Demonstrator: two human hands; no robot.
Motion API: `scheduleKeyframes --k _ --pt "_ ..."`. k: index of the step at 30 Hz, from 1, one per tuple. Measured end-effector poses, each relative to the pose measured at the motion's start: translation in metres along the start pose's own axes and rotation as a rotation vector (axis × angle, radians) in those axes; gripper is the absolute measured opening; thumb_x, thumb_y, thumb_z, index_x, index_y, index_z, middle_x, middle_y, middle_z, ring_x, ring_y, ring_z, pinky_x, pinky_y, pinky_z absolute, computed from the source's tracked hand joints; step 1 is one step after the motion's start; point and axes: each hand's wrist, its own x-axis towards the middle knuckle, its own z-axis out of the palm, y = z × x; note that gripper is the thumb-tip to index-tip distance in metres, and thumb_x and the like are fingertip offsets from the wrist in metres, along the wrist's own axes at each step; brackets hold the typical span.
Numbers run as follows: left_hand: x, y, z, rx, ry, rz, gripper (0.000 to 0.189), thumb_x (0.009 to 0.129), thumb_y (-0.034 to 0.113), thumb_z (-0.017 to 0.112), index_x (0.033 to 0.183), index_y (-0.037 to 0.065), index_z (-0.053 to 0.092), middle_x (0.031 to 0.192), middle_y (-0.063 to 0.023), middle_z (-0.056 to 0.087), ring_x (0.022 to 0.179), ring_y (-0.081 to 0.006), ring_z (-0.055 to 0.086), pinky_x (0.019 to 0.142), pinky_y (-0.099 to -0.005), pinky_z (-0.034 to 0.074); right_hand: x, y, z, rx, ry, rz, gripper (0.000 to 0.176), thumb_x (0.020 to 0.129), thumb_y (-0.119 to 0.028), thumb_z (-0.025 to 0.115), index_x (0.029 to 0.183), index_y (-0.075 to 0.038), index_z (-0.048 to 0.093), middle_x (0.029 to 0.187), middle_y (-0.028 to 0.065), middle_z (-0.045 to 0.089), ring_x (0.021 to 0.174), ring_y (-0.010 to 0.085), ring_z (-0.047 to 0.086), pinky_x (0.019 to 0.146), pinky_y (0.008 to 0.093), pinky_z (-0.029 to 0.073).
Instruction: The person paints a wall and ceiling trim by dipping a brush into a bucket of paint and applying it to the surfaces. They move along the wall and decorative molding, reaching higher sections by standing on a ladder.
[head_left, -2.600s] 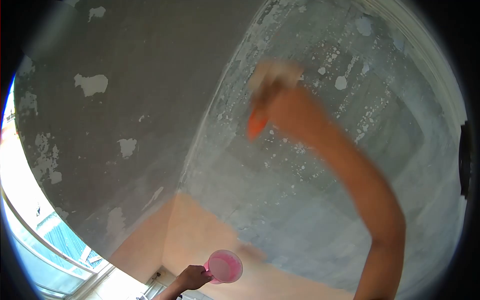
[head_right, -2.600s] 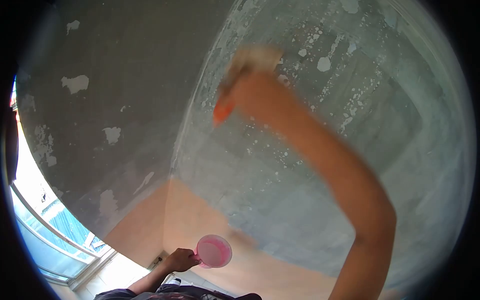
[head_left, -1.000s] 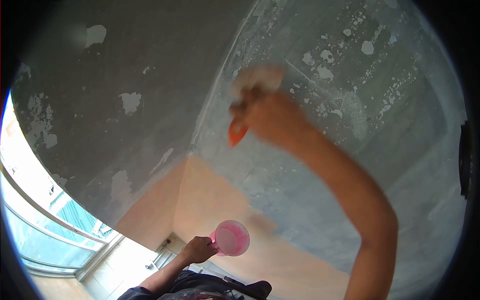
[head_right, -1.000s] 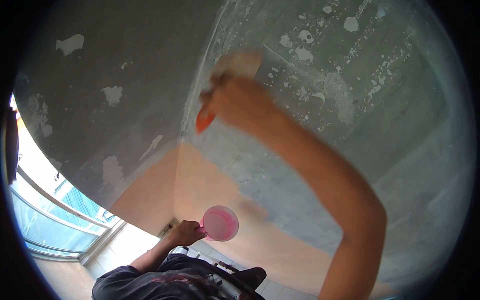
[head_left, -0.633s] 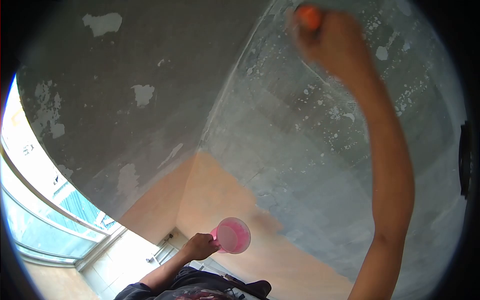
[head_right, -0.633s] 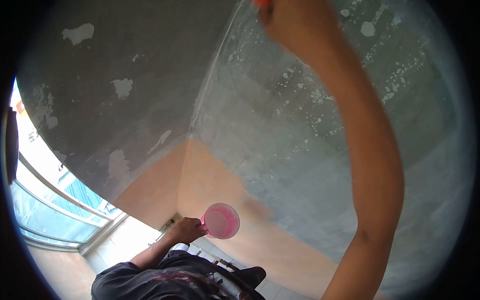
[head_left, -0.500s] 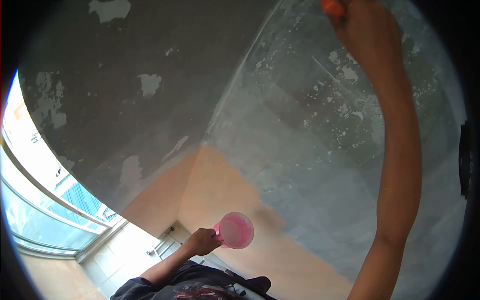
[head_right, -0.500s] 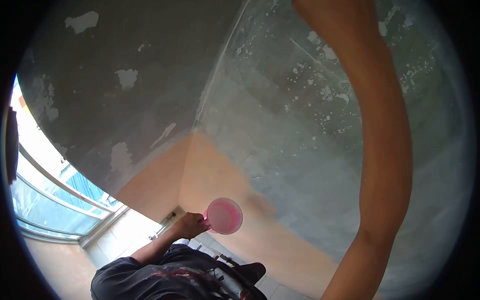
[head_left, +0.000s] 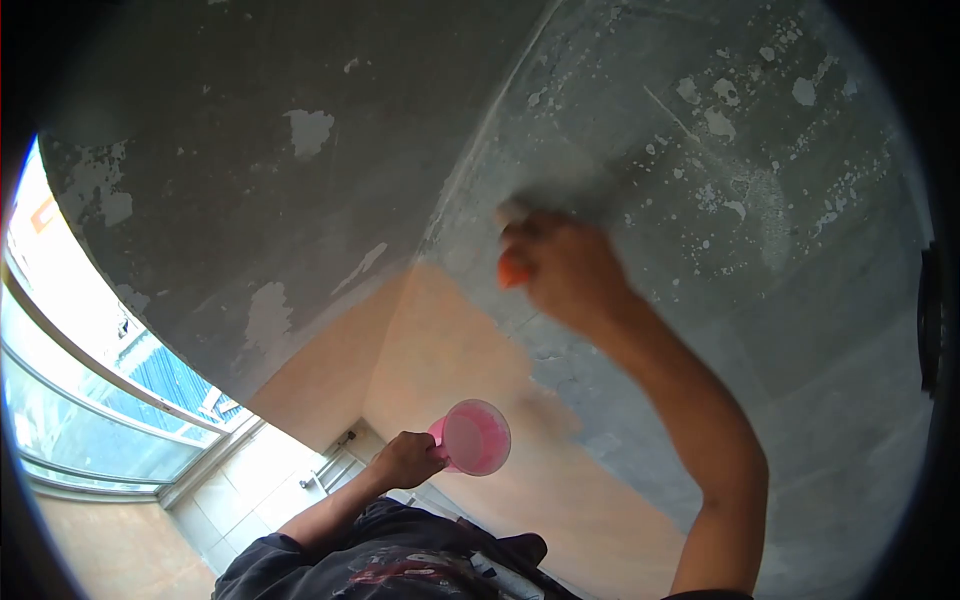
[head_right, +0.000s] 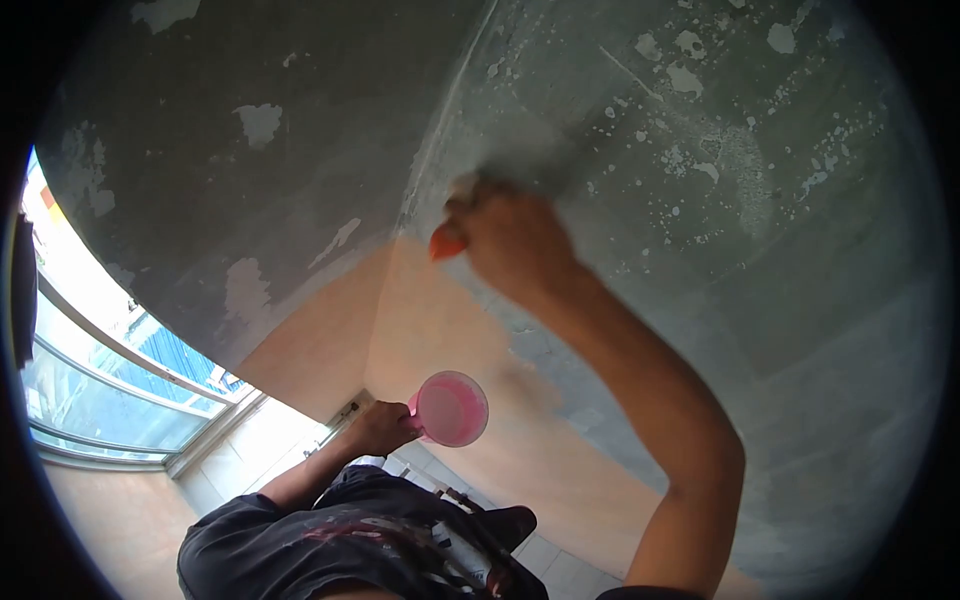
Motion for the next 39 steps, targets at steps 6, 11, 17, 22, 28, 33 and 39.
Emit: scheduleKeyframes --k 6,11,17,22,28,33,39 --pt "0.003 0.004 -0.001 -0.021 0.015 0.007 0.043 0.086 0.040 0.062 0.092 -0.002 0.067 0.095 -0.0245 0.067 0.096 -0.0394 0.064 0.085 -0.0438 0.050 0.039 0.040 -0.164 -0.691 0.436 0.167 0.026 0.084 -0.011 0.060 0.110 -0.014 0.064 0.101 0.0078 0.066 0.090 0.0333 0.065 0.073 0.0413 0.053" --pt "0.009 0.001 0.010 -0.052 0.040 0.057 0.040 0.084 0.038 0.067 0.089 -0.002 0.068 0.087 -0.0238 0.067 0.089 -0.0382 0.066 0.078 -0.0436 0.052 -0.003 0.016 -0.062 -0.807 0.091 0.085 0.021 0.080 -0.019 0.064 0.100 -0.012 0.065 0.107 0.0082 0.062 0.090 0.0258 0.065 0.074 0.0371 0.056" --pt "0.010 -0.001 0.013 -0.069 0.035 0.070 0.038 0.085 0.036 0.066 0.091 -0.001 0.068 0.087 -0.0239 0.067 0.088 -0.0385 0.066 0.079 -0.0428 0.051 -0.074 -0.044 0.064 -0.158 -0.301 -0.084 0.021 0.074 -0.017 0.067 0.092 -0.007 0.063 0.099 0.0154 0.059 0.091 0.0275 0.063 0.069 0.0414 0.056" --pt "0.009 -0.004 0.015 -0.073 0.029 0.071 0.038 0.086 0.036 0.066 0.091 -0.001 0.068 0.090 -0.0235 0.067 0.088 -0.0388 0.066 0.080 -0.0433 0.051 -0.049 0.009 -0.020 -0.030 0.035 0.088 0.025 0.073 -0.008 0.066 0.097 -0.015 0.066 0.099 0.0068 0.063 0.090 0.0283 0.064 0.072 0.0428 0.055" --pt "0.009 0.005 0.016 -0.039 0.021 0.053 0.038 0.086 0.035 0.065 0.092 -0.002 0.067 0.090 -0.0239 0.067 0.091 -0.0387 0.065 0.081 -0.0432 0.051 0.006 0.037 -0.153 -0.555 0.516 0.022 0.021 0.082 -0.016 0.064 0.102 -0.014 0.067 0.094 0.0094 0.064 0.082 0.0301 0.065 0.069 0.0404 0.055" --pt "0.012 0.003 0.021 -0.043 -0.004 0.077 0.038 0.086 0.035 0.064 0.093 -0.002 0.067 0.091 -0.0243 0.067 0.092 -0.0385 0.065 0.082 -0.0435 0.051 0.001 0.023 -0.058 -0.832 0.246 -0.039 0.026 0.076 -0.029 0.068 0.095 -0.011 0.068 0.099 0.0071 0.060 0.082 0.0233 0.063 0.061 0.0353 0.055" --pt "0.003 0.009 0.013 -0.062 -0.056 0.042 0.043 0.087 0.039 0.061 0.098 -0.003 0.065 0.098 -0.0240 0.067 0.097 -0.0396 0.064 0.085 -0.0446 0.050 -0.044 -0.049 0.081 -0.110 -0.116 -0.086 0.022 0.078 -0.027 0.065 0.084 -0.006 0.066 0.090 0.0127 0.061 0.084 0.0269 0.063 0.061 0.0395 0.055"
